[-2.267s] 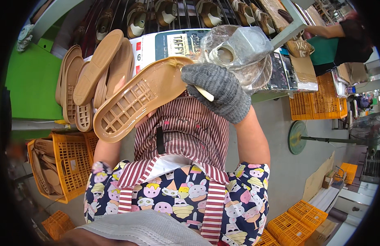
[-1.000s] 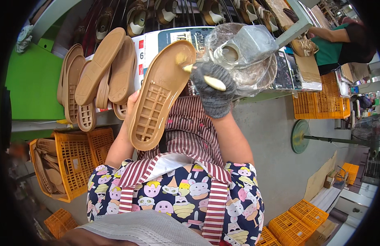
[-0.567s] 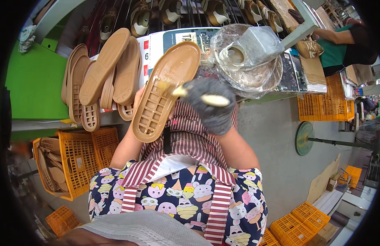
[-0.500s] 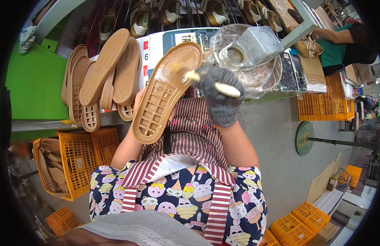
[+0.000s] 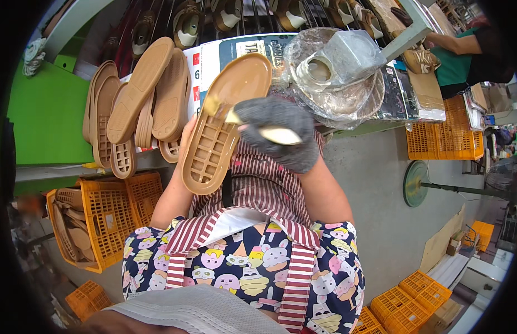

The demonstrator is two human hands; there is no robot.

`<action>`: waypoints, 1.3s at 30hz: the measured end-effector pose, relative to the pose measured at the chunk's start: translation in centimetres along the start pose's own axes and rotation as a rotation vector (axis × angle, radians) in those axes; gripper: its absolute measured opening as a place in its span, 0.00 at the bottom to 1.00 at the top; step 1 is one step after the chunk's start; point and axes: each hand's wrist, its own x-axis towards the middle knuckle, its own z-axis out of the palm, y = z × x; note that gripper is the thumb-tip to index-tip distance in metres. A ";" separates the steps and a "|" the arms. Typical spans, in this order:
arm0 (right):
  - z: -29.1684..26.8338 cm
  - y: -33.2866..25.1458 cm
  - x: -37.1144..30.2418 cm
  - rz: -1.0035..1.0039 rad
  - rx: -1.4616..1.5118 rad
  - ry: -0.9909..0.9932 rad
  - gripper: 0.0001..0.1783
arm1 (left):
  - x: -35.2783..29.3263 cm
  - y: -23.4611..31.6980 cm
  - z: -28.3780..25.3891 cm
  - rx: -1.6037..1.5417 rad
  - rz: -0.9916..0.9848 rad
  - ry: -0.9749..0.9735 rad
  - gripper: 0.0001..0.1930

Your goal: The person is applying glue or adhesive to the underside of shoe soles using a brush at a manufacturing station.

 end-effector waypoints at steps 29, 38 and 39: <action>-1.7 1.7 -0.7 0.112 -0.289 0.123 0.12 | -0.2 -0.6 1.7 0.985 0.350 0.182 0.28; -1.8 -0.6 -2.2 0.203 -0.221 0.047 0.09 | 0.0 0.0 1.5 0.901 0.395 0.229 0.29; -2.2 -1.1 -2.1 0.184 -0.215 0.094 0.08 | -0.3 0.1 1.4 0.740 0.308 0.241 0.30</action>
